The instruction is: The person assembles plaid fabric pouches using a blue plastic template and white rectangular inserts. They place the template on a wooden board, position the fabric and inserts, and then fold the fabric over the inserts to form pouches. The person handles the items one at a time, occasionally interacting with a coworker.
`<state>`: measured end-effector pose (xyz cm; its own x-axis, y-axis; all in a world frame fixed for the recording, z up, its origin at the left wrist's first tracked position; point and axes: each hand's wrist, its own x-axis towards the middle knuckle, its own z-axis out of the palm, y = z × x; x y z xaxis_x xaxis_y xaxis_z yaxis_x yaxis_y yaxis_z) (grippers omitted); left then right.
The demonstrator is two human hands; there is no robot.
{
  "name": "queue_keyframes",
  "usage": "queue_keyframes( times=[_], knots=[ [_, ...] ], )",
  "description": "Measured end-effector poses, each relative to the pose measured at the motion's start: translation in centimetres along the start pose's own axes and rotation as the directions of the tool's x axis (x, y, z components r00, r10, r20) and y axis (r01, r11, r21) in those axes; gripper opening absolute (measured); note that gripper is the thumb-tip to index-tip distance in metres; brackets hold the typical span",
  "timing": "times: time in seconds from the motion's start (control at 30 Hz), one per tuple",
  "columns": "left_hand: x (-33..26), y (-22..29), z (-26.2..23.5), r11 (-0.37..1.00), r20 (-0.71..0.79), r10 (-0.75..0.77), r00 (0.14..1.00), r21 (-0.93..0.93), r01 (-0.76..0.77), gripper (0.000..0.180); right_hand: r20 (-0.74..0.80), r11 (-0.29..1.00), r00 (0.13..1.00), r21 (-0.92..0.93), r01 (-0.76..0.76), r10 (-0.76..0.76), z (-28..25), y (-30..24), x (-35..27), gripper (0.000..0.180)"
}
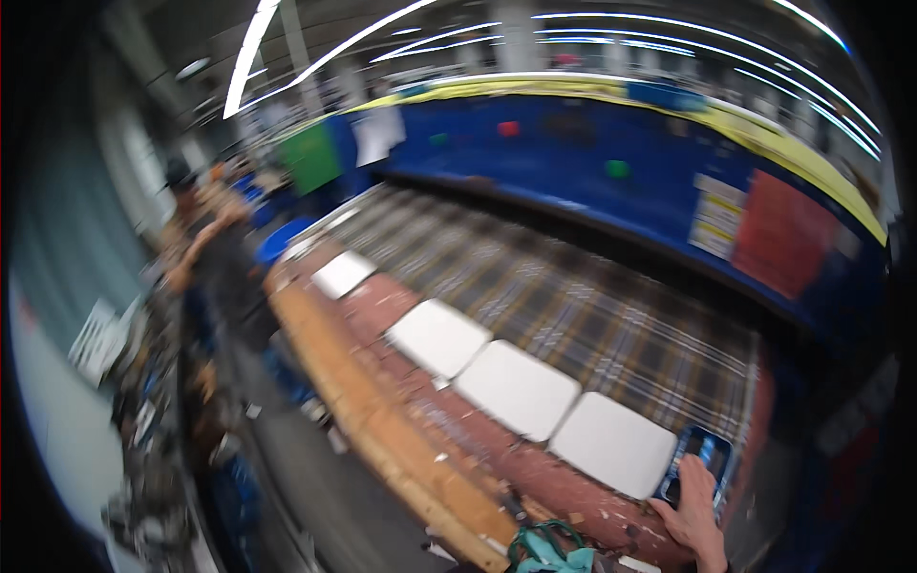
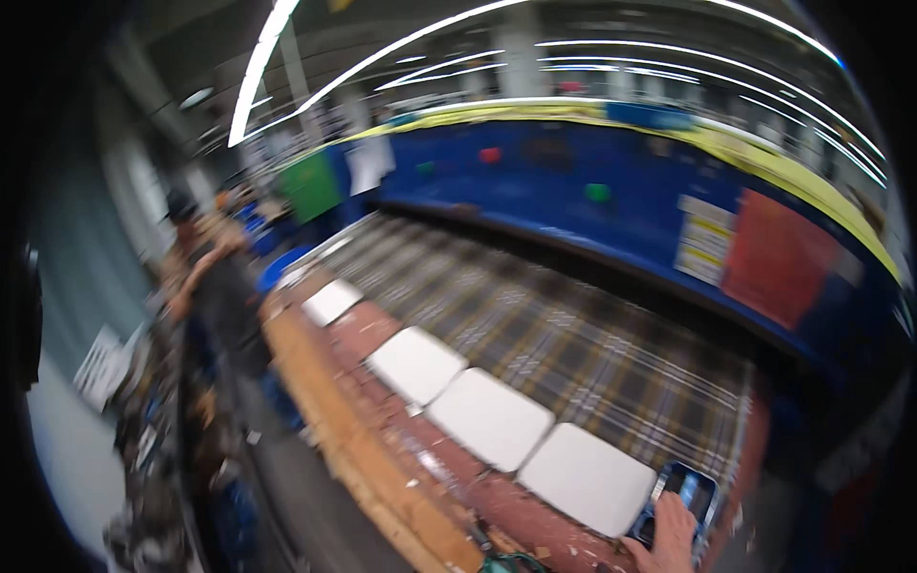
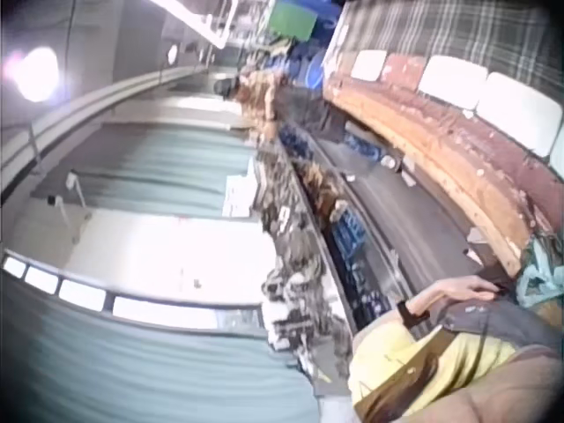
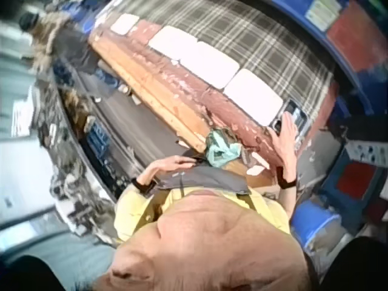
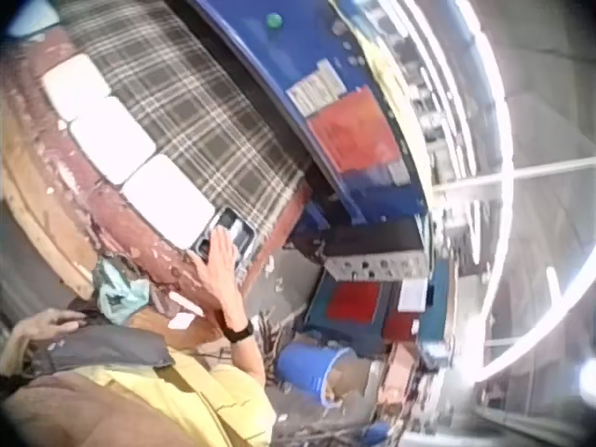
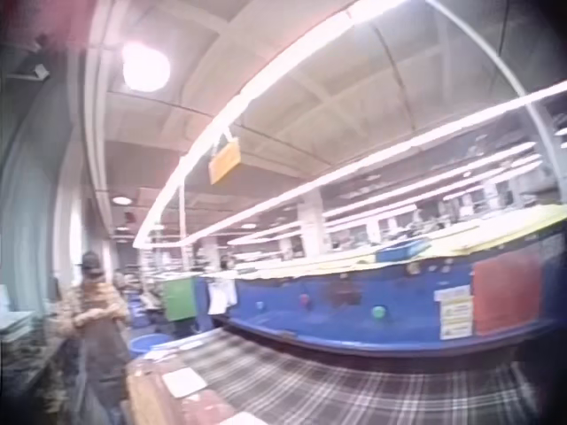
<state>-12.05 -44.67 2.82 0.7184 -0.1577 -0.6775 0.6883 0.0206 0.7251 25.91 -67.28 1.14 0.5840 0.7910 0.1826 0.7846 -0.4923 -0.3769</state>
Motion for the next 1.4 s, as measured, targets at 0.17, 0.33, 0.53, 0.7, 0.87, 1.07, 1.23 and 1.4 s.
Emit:
queue_keyframes(
  times=[0.17,0.33,0.53,0.7,0.87,1.07,1.23,1.4],
  knots=[
    [6.0,-8.8,4.1,0.96,-0.052,0.051,0.997,0.276,-0.035,0.062,0.165,0.998,0.985,-0.06,-0.034,0.044,-1.9,-1.6,0.5,0.072],
    [8.4,-10.4,6.1,0.955,-0.158,0.003,0.987,0.294,0.044,0.06,0.275,0.996,0.96,-0.084,-0.035,0.057,-3.3,-2.8,2.3,0.075],
    [3.4,-3.2,2.4,0.825,0.012,0.22,0.975,0.531,-0.193,0.048,0.411,0.996,0.909,-0.088,-0.033,0.067,-4.0,-0.5,3.4,0.085],
    [3.0,8.9,-3.5,0.73,0.065,0.596,0.8,0.37,-0.574,0.053,0.482,0.988,0.866,-0.133,-0.083,0.138,-5.3,-1.7,4.2,0.092],
    [17.9,16.2,-3.7,0.537,-0.006,0.748,0.663,0.593,-0.6,0.097,0.441,0.987,0.897,-0.152,0.051,0.021,-5.4,-3.4,4.8,0.066],
    [25.9,18.5,-1.7,0.299,0.072,0.786,0.614,0.825,-0.48,0.118,0.336,0.99,0.942,0.126,-0.058,0.012,-2.9,-1.9,5.0,0.084],
    [24.8,20.8,-2.2,0.222,0.18,0.683,0.708,0.872,-0.436,0.138,0.383,0.994,0.923,0.082,-0.068,0.032,-3.2,-2.3,3.9,0.076],
    [24.3,20.8,-2.1,0.24,0.205,0.578,0.79,0.882,-0.405,0.142,0.256,0.942,0.963,0.295,-0.157,0.081,-6.1,-2.0,0.5,0.07]
  ],
)
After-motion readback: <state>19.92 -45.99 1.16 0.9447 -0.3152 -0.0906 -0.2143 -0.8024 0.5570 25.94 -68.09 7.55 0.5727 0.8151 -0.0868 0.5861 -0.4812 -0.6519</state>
